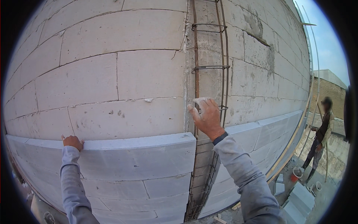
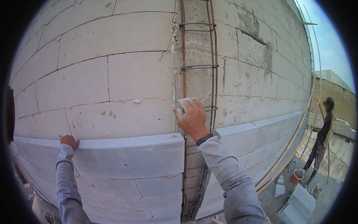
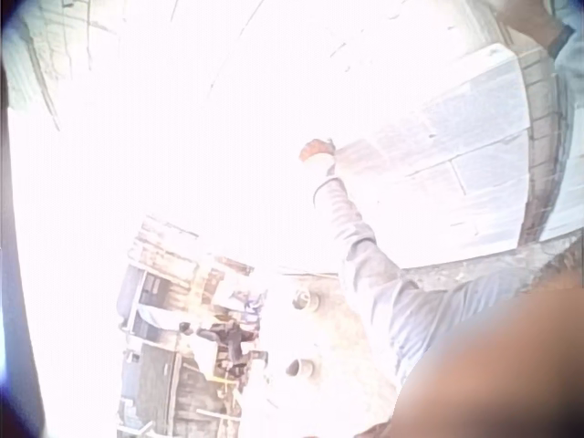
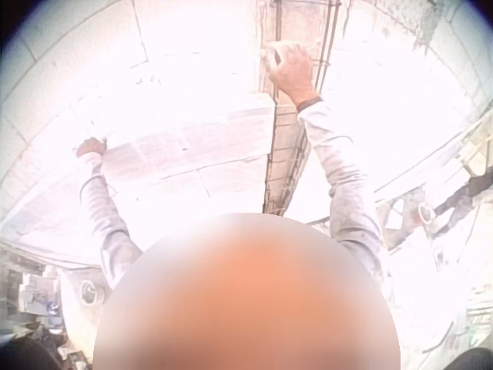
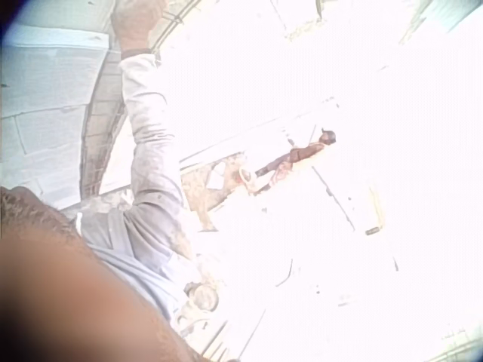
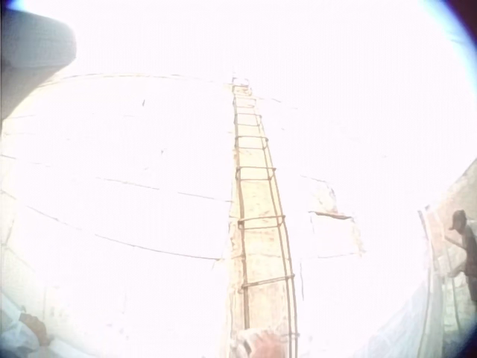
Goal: The person builds a curved wall by applying mortar to concrete blocks with a trowel, then placing the blocks and securing them with wire. A hammer is used to tap the blocks into place.
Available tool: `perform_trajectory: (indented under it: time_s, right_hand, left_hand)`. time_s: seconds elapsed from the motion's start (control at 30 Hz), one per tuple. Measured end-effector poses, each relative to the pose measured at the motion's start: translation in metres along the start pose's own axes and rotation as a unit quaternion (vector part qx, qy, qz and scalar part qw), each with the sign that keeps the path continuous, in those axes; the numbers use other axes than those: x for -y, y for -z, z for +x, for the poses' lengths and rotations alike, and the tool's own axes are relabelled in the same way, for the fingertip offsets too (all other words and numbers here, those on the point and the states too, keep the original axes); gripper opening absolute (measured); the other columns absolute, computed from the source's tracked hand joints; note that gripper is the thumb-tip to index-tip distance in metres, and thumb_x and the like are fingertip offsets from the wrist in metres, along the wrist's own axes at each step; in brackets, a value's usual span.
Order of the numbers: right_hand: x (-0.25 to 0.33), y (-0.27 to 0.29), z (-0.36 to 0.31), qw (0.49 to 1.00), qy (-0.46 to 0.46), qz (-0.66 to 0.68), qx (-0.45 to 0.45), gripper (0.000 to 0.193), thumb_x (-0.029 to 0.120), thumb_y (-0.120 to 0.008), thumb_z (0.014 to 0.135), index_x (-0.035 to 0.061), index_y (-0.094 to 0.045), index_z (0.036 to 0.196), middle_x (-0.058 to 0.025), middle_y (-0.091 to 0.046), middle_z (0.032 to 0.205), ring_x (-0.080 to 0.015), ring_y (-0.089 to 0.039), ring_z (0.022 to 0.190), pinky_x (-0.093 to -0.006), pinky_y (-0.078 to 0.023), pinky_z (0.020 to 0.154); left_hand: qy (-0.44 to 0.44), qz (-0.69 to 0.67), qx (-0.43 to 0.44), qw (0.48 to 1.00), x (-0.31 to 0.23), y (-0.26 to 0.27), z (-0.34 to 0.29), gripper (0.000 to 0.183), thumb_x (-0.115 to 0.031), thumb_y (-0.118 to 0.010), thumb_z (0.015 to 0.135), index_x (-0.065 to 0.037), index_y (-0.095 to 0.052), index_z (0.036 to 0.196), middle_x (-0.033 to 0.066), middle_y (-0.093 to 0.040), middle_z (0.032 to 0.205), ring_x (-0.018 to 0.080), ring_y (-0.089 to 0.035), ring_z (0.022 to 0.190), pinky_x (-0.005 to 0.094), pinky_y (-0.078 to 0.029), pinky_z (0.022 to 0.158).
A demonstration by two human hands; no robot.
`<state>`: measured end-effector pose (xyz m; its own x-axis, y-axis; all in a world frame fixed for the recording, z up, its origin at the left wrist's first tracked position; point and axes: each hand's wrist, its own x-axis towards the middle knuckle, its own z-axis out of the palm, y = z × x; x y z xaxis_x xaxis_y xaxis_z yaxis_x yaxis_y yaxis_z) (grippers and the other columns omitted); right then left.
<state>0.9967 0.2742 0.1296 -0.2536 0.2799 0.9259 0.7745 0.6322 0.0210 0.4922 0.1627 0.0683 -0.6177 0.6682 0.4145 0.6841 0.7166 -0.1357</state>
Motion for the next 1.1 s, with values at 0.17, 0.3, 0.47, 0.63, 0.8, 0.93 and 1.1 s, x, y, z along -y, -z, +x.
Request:
perform_trajectory:
  time_s: [0.17,0.3,0.47,0.63,0.8,0.93,1.1]
  right_hand:
    - [-0.021,0.009,0.073,0.966,0.048,-0.216,-0.134,0.077,0.039,-0.068,0.075,0.0044,-0.037,0.137,-0.0185,-0.037,0.137,-0.0359,-0.028,0.130,-0.0501,-0.024,0.104]
    - [-0.049,0.005,0.086,0.973,0.001,-0.226,-0.050,0.091,0.042,-0.069,0.071,0.0063,-0.027,0.143,-0.0213,-0.026,0.145,-0.0390,-0.015,0.138,-0.0607,-0.013,0.108]
    - [-0.040,-0.004,0.088,0.968,-0.016,-0.246,-0.052,0.091,0.043,-0.066,0.073,0.0055,-0.024,0.144,-0.0242,-0.018,0.147,-0.0449,-0.007,0.138,-0.0677,-0.012,0.104]
    - [-0.055,-0.012,0.091,0.975,0.009,-0.211,-0.075,0.093,0.044,-0.066,0.072,0.0044,-0.023,0.144,-0.0275,-0.013,0.147,-0.0491,-0.003,0.137,-0.0711,-0.013,0.101]
    - [-0.083,-0.018,0.087,0.978,0.094,-0.137,-0.126,0.092,0.042,-0.068,0.070,0.0018,-0.026,0.141,-0.0288,-0.015,0.143,-0.0525,-0.001,0.135,-0.0717,-0.020,0.098]
    - [-0.091,-0.024,0.093,0.973,0.127,-0.131,-0.144,0.092,0.042,-0.069,0.069,0.0017,-0.027,0.140,-0.0282,-0.015,0.142,-0.0532,0.001,0.135,-0.0732,-0.022,0.095]
    - [-0.090,-0.026,0.090,0.966,0.115,-0.153,-0.175,0.080,0.038,-0.067,0.073,0.0024,-0.036,0.137,-0.0275,-0.023,0.140,-0.0495,-0.014,0.133,-0.0659,-0.030,0.095]
  left_hand:
    - [0.016,-0.024,0.004,1.000,0.012,-0.001,-0.011,0.049,-0.050,-0.051,0.088,-0.005,-0.069,0.097,0.0136,-0.067,0.101,0.0273,-0.063,0.099,0.0485,-0.022,0.110]
    - [0.017,-0.017,-0.001,1.000,-0.003,0.011,-0.006,0.048,-0.049,-0.051,0.088,-0.005,-0.069,0.097,0.0137,-0.067,0.101,0.0273,-0.063,0.099,0.0487,-0.023,0.110]
    - [0.026,-0.007,0.002,1.000,0.001,0.006,-0.003,0.050,-0.050,-0.050,0.088,-0.004,-0.069,0.094,0.0158,-0.067,0.099,0.0292,-0.063,0.097,0.0506,-0.025,0.109]
    - [0.050,0.016,0.010,0.999,-0.002,0.001,-0.003,0.051,-0.049,-0.047,0.089,-0.004,-0.069,0.096,0.0158,-0.067,0.101,0.0293,-0.062,0.101,0.0506,-0.025,0.109]
    - [0.074,0.008,0.025,0.997,-0.003,0.006,-0.016,0.051,-0.048,-0.043,0.091,-0.004,-0.066,0.102,0.0163,-0.066,0.104,0.0304,-0.060,0.105,0.0524,-0.024,0.108]
    - [0.073,-0.021,0.005,0.997,0.005,-0.003,-0.014,0.045,-0.046,-0.043,0.092,-0.009,-0.065,0.106,0.0157,-0.066,0.102,0.0310,-0.061,0.103,0.0539,-0.020,0.109]
    - [0.049,-0.035,0.025,0.998,0.014,-0.002,-0.009,0.045,-0.047,-0.040,0.093,-0.013,-0.063,0.109,0.0151,-0.065,0.107,0.0357,-0.058,0.106,0.0591,-0.020,0.106]
